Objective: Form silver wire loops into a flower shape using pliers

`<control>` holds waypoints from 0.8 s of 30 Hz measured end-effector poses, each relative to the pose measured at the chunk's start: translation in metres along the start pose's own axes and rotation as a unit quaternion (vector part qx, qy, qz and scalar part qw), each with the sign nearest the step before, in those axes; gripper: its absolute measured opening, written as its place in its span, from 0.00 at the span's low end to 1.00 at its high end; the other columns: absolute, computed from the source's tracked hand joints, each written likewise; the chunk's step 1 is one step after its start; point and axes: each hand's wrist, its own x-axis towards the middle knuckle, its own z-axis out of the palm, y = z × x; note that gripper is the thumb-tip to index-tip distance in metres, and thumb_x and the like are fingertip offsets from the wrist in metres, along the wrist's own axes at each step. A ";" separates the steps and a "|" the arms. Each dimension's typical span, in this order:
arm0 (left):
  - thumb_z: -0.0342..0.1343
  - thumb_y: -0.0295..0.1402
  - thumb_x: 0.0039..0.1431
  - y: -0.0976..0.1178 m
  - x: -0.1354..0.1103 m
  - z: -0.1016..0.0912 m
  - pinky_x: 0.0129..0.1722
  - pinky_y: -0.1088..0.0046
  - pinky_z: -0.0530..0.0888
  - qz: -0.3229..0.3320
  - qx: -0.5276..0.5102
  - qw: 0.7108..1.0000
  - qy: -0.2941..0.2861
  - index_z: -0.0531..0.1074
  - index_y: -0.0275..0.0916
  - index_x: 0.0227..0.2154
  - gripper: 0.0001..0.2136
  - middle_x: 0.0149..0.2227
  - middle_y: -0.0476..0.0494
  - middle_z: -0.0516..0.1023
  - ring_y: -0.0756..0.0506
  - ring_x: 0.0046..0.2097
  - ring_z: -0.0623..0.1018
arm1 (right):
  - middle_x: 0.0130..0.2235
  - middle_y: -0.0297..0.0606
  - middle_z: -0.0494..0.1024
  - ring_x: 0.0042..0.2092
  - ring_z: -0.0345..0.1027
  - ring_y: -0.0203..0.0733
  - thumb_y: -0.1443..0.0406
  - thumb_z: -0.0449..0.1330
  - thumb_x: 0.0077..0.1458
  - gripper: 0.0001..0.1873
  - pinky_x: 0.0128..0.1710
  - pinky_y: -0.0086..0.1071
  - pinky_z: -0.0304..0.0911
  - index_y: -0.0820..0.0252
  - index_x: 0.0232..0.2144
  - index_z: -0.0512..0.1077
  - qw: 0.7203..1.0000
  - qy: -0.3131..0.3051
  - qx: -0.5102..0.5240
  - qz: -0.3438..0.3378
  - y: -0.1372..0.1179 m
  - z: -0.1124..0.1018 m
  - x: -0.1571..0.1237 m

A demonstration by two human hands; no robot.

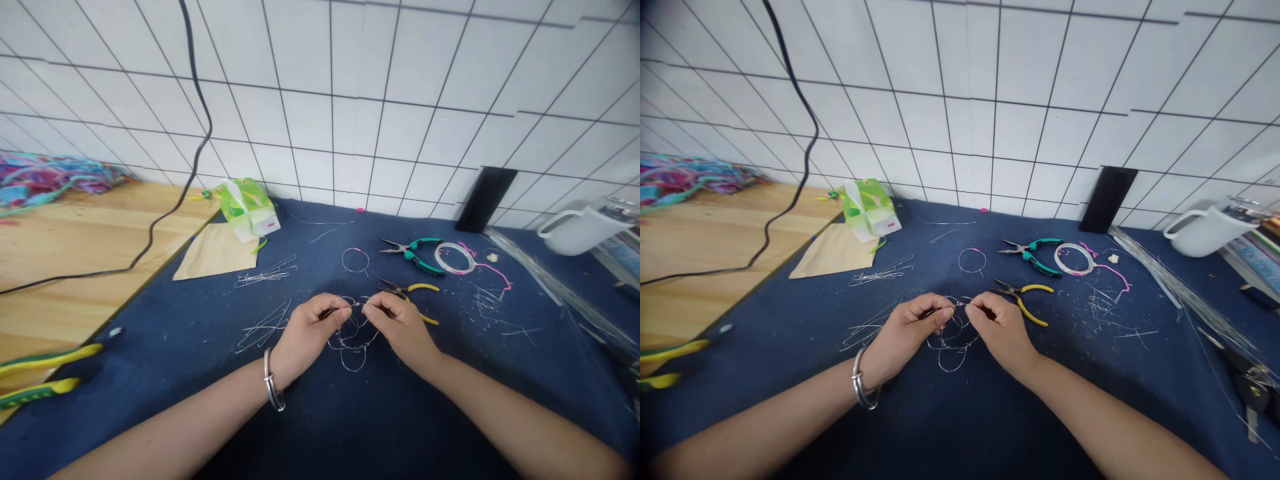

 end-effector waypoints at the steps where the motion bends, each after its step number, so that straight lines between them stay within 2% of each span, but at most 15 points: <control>1: 0.52 0.35 0.55 -0.001 0.000 0.000 0.28 0.76 0.65 0.002 0.010 1.000 0.002 0.72 0.38 0.29 0.07 0.25 0.49 0.68 0.51 0.28 0.66 | 0.24 0.30 0.63 0.27 0.55 0.33 0.63 0.51 0.54 0.10 0.27 0.27 0.53 0.59 0.23 0.67 1.000 0.001 0.002 0.003 0.000 0.000 0.000; 9: 0.53 0.33 0.55 -0.002 0.000 0.000 0.33 0.73 0.66 0.026 0.037 0.999 -0.012 0.72 0.38 0.29 0.05 0.29 0.47 0.70 0.49 0.32 0.68 | 0.23 0.31 0.66 0.27 0.58 0.33 0.65 0.53 0.52 0.09 0.28 0.27 0.54 0.61 0.22 0.68 0.997 -0.011 0.071 0.042 0.003 0.000 -0.001; 13: 0.53 0.34 0.56 -0.001 0.000 -0.002 0.31 0.75 0.65 0.011 0.016 1.000 -0.020 0.70 0.37 0.28 0.06 0.26 0.49 0.68 0.51 0.29 0.67 | 0.24 0.31 0.66 0.28 0.59 0.33 0.63 0.52 0.53 0.09 0.29 0.28 0.56 0.60 0.24 0.67 0.994 -0.030 0.100 0.044 0.006 0.000 0.001; 16: 0.52 0.36 0.56 -0.001 0.001 -0.002 0.29 0.76 0.64 -0.013 -0.026 1.000 0.000 0.69 0.37 0.28 0.08 0.24 0.51 0.67 0.52 0.27 0.65 | 0.26 0.30 0.66 0.28 0.58 0.32 0.62 0.55 0.51 0.06 0.29 0.27 0.56 0.59 0.30 0.67 0.995 -0.039 0.090 0.034 0.004 0.000 0.001; 19: 0.52 0.37 0.56 0.000 0.000 -0.003 0.28 0.76 0.64 -0.027 -0.060 0.998 0.024 0.68 0.37 0.29 0.08 0.24 0.51 0.67 0.52 0.26 0.65 | 0.26 0.30 0.65 0.28 0.57 0.32 0.63 0.56 0.50 0.05 0.29 0.27 0.56 0.59 0.29 0.67 0.996 -0.052 0.058 0.033 0.001 0.000 0.000; 24: 0.51 0.35 0.57 0.002 -0.001 -0.006 0.30 0.75 0.65 -0.025 -0.075 0.997 -0.010 0.68 0.36 0.29 0.07 0.25 0.50 0.68 0.51 0.28 0.67 | 0.24 0.30 0.63 0.27 0.56 0.32 0.63 0.53 0.53 0.07 0.27 0.27 0.54 0.59 0.26 0.66 0.998 -0.041 0.031 0.035 0.001 -0.002 -0.001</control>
